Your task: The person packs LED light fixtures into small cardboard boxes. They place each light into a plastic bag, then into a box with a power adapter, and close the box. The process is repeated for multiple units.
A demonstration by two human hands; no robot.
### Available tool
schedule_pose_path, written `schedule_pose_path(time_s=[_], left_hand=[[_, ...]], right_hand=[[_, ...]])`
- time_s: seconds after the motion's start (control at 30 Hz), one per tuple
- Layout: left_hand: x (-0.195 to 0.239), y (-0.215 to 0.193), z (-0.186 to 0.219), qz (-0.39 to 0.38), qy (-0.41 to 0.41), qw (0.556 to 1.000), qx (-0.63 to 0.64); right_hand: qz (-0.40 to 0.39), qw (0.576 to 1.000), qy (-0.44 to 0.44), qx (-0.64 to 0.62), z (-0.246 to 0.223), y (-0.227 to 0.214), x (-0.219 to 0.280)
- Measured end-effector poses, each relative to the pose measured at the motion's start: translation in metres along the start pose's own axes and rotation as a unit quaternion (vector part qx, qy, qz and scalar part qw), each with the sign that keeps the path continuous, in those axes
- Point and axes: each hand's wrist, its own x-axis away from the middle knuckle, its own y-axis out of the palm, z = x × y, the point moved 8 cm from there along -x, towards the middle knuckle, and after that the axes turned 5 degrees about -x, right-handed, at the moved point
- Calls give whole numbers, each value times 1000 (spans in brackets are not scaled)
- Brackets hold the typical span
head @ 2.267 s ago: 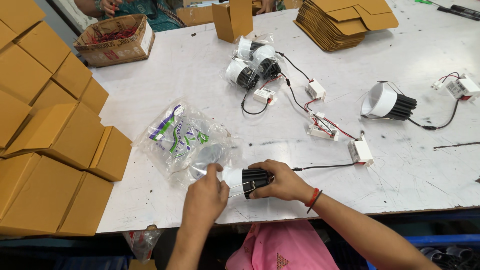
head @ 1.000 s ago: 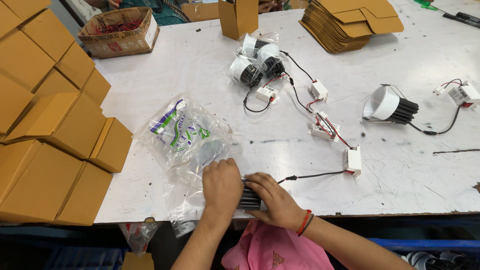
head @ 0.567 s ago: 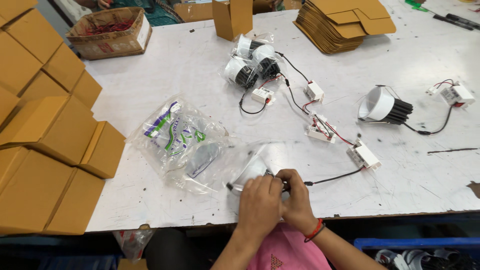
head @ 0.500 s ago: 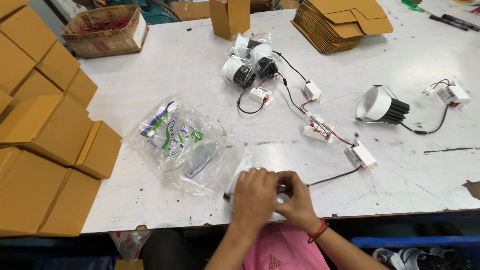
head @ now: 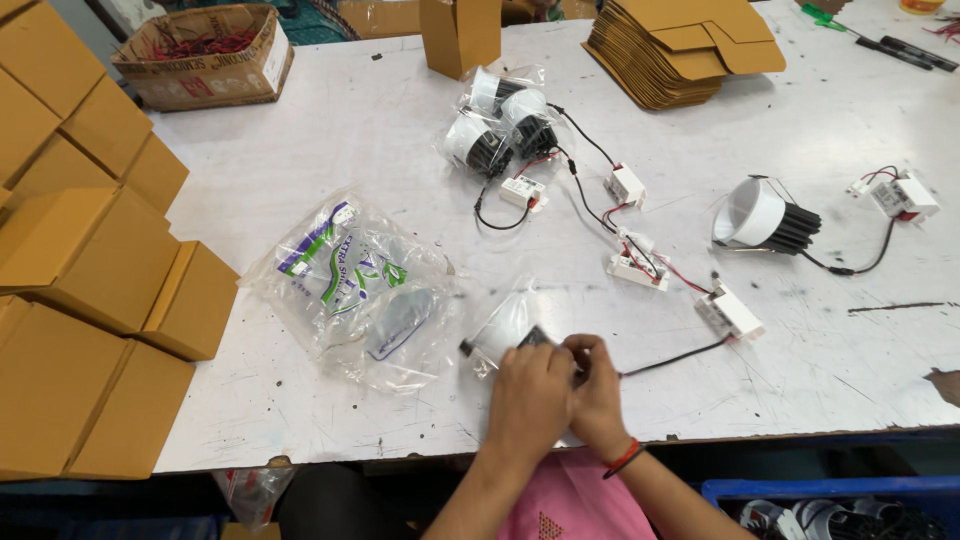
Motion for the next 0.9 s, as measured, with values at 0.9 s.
schedule_pose_path(time_s=[0.9], left_hand=[[43,12,-25,47,17,995,82]], right_hand=[[-13,991,-87,106,-24,14,-35]])
